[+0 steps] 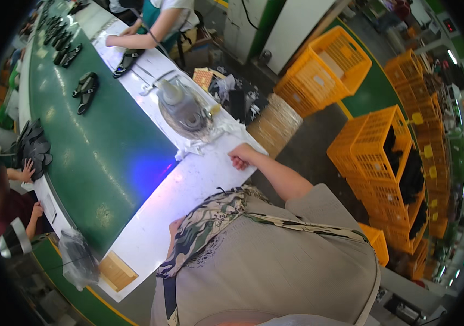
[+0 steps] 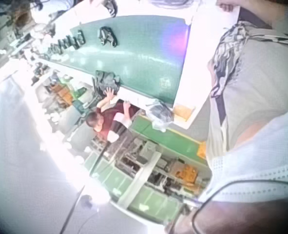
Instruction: The worker applies adhesive to shoe components and organizes finished parts into baskets.
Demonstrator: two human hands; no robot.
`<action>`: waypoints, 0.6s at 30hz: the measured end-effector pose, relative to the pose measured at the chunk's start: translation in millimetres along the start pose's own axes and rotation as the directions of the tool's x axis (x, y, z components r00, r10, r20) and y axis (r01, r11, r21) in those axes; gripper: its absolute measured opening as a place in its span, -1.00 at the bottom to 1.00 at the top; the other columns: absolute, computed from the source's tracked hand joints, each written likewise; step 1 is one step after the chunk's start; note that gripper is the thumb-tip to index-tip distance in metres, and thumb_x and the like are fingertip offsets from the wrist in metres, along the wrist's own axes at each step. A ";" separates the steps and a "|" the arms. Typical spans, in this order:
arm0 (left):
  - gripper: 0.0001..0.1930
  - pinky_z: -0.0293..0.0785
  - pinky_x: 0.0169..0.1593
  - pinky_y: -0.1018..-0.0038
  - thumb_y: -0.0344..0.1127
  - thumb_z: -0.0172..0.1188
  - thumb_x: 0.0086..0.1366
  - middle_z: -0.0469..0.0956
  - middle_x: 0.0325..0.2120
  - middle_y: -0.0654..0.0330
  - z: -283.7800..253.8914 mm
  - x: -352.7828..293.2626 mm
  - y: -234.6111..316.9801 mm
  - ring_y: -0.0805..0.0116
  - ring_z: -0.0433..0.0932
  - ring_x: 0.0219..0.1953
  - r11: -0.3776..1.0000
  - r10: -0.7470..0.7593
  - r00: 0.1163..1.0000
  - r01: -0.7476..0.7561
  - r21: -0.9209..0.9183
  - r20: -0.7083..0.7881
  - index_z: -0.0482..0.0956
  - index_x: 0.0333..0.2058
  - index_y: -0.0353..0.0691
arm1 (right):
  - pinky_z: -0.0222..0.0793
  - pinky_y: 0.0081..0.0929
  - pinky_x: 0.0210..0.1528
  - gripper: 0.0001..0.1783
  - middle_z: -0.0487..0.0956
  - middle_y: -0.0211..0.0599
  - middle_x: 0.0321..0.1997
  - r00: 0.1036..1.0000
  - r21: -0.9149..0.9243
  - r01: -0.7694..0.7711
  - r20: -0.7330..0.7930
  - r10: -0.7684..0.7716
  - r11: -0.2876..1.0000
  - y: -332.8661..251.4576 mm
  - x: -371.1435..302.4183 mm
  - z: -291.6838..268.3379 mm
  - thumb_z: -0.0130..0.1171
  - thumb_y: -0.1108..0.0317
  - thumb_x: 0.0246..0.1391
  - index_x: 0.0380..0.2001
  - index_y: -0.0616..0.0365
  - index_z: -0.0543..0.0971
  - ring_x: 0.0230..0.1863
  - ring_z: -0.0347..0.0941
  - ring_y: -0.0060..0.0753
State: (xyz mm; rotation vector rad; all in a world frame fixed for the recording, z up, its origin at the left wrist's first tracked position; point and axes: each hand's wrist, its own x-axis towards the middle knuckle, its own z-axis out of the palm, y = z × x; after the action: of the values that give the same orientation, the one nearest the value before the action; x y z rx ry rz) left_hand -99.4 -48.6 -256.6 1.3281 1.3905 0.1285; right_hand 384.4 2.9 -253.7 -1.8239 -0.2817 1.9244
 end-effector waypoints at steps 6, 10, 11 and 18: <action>-0.65 0.43 -0.37 0.50 -0.09 0.28 0.16 0.63 -0.56 0.20 -8.3 -33.6 -4.7 0.46 0.53 -0.51 0.996 -0.060 0.997 0.057 0.069 0.055 0.70 -0.43 -0.36 | 0.39 -0.38 -0.74 -0.66 0.57 -0.19 -0.63 1.000 -0.017 0.004 -0.017 -0.005 1.000 -1.7 -19.0 2.8 0.19 0.13 0.13 -0.46 0.23 0.49 -0.73 0.50 -0.35; -0.65 0.43 -0.37 0.51 -0.10 0.28 0.16 0.63 -0.56 0.19 -8.3 -45.2 -6.9 0.46 0.53 -0.51 0.994 -0.084 0.995 0.079 0.076 0.061 0.70 -0.43 -0.36 | 0.39 -0.38 -0.74 -0.67 0.57 -0.18 -0.62 1.000 -0.007 -0.001 -0.018 0.001 1.000 -1.5 -21.6 3.3 0.19 0.15 0.13 -0.46 0.23 0.50 -0.73 0.50 -0.34; -0.65 0.43 -0.37 0.51 -0.10 0.28 0.16 0.63 -0.56 0.19 -8.2 -47.2 -7.1 0.46 0.53 -0.51 0.994 -0.088 0.994 0.084 0.073 0.059 0.70 -0.43 -0.36 | 0.39 -0.38 -0.74 -0.67 0.57 -0.18 -0.62 1.000 -0.007 -0.002 -0.017 0.002 1.000 -3.0 -20.7 2.9 0.19 0.15 0.13 -0.46 0.24 0.50 -0.73 0.50 -0.34; -0.65 0.43 -0.37 0.51 -0.11 0.28 0.16 0.63 -0.57 0.19 -4.2 -48.0 2.0 0.46 0.53 -0.51 0.995 -0.091 0.995 0.089 0.048 0.041 0.70 -0.44 -0.36 | 0.41 -0.37 -0.73 -0.66 0.58 -0.17 -0.58 1.000 -0.045 -0.020 -0.002 0.020 0.999 -7.5 -20.3 3.1 0.16 0.13 0.13 -0.45 0.22 0.48 -0.71 0.52 -0.32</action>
State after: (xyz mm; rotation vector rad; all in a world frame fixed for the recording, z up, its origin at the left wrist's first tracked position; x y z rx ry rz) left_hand -115.3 -80.7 -224.2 1.2961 1.4220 0.0071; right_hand 383.0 0.4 -232.1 -1.8639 -0.3094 1.9449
